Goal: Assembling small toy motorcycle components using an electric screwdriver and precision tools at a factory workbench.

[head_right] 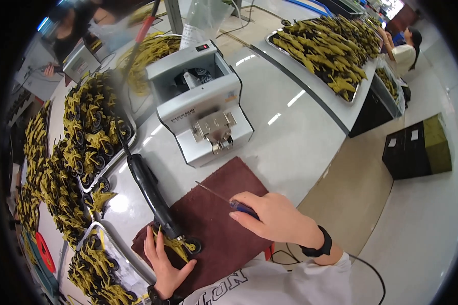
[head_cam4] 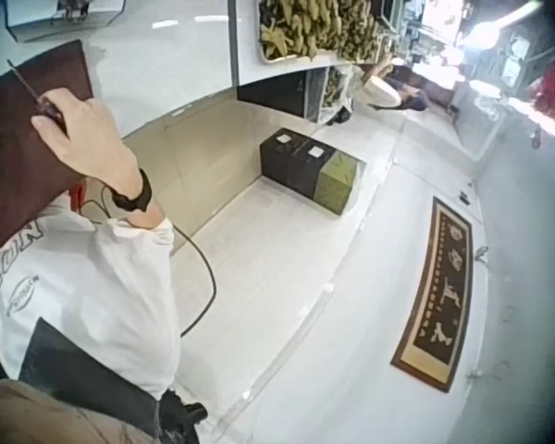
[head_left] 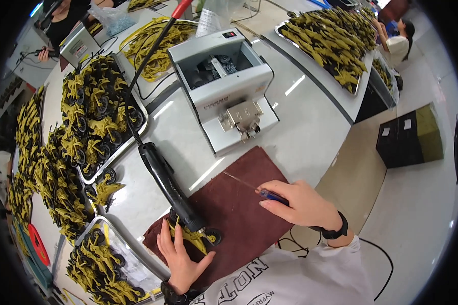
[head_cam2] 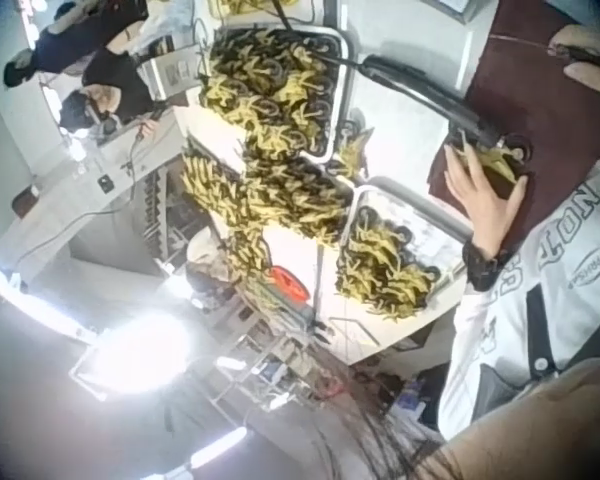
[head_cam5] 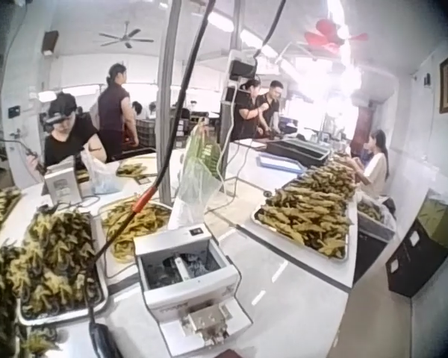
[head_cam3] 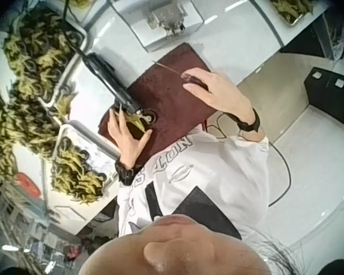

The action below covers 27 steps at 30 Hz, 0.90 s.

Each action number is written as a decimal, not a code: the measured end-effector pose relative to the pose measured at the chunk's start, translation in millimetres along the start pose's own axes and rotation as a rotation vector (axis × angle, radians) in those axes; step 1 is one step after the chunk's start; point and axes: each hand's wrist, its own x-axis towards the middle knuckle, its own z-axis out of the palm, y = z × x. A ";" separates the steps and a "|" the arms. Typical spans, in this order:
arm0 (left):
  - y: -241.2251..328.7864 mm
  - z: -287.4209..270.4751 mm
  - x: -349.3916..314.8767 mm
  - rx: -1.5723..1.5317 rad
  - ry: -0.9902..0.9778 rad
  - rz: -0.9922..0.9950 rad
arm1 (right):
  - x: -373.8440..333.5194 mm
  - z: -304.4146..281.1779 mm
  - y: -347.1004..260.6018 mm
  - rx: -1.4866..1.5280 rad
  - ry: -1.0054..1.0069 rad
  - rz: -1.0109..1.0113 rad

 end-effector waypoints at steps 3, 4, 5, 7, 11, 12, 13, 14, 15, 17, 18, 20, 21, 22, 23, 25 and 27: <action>0.0 1.5 1.4 0.013 -0.011 -0.023 | 6.3 -14.1 0.0 0.046 0.171 -0.063; -1.6 2.3 1.0 0.014 0.005 -0.018 | 9.2 -15.8 0.8 0.055 0.163 -0.052; -2.3 2.8 0.3 0.016 0.020 -0.014 | 12.7 -16.3 1.4 -0.007 0.138 -0.112; 0.4 0.1 0.9 0.029 -0.010 -0.036 | 17.4 -12.0 4.3 -0.060 0.112 -0.163; 1.8 1.2 3.5 0.039 -0.040 -0.068 | 18.5 8.7 11.0 -0.094 0.009 -0.098; 1.1 1.6 3.9 0.020 -0.040 -0.081 | 19.2 12.9 11.3 -0.117 -0.024 -0.106; 0.7 2.7 3.5 0.021 -0.046 -0.083 | 19.8 15.4 9.4 -0.167 -0.050 -0.095; -0.1 3.6 3.0 0.015 -0.035 -0.076 | 21.2 19.5 8.3 -0.164 -0.054 -0.092; -0.6 3.8 2.3 0.009 -0.022 -0.070 | 23.0 24.3 7.6 -0.161 -0.047 -0.130; 0.1 2.1 3.9 0.032 -0.026 -0.063 | 25.4 32.8 10.8 -0.164 -0.053 -0.210; 0.4 1.1 4.7 0.055 -0.029 -0.054 | 27.3 31.1 7.7 -0.166 -0.055 -0.214; -0.8 2.0 3.7 0.056 -0.028 -0.050 | 31.8 26.7 0.1 -0.244 0.119 -0.258; -1.3 2.1 3.5 0.059 -0.027 -0.043 | 35.3 28.3 2.0 -0.239 0.165 -0.259; -1.1 1.8 3.6 0.057 -0.026 -0.044 | 37.5 27.5 1.6 -0.241 0.164 -0.259; -0.8 1.2 4.0 0.051 -0.025 -0.040 | 40.1 26.4 0.9 -0.232 0.213 -0.288; -0.6 0.5 4.8 0.039 -0.020 -0.035 | 41.5 22.6 -5.3 -0.199 0.278 -0.285; -1.3 0.2 5.9 0.015 -0.017 -0.025 | 43.5 22.3 -3.5 -0.157 0.351 -0.265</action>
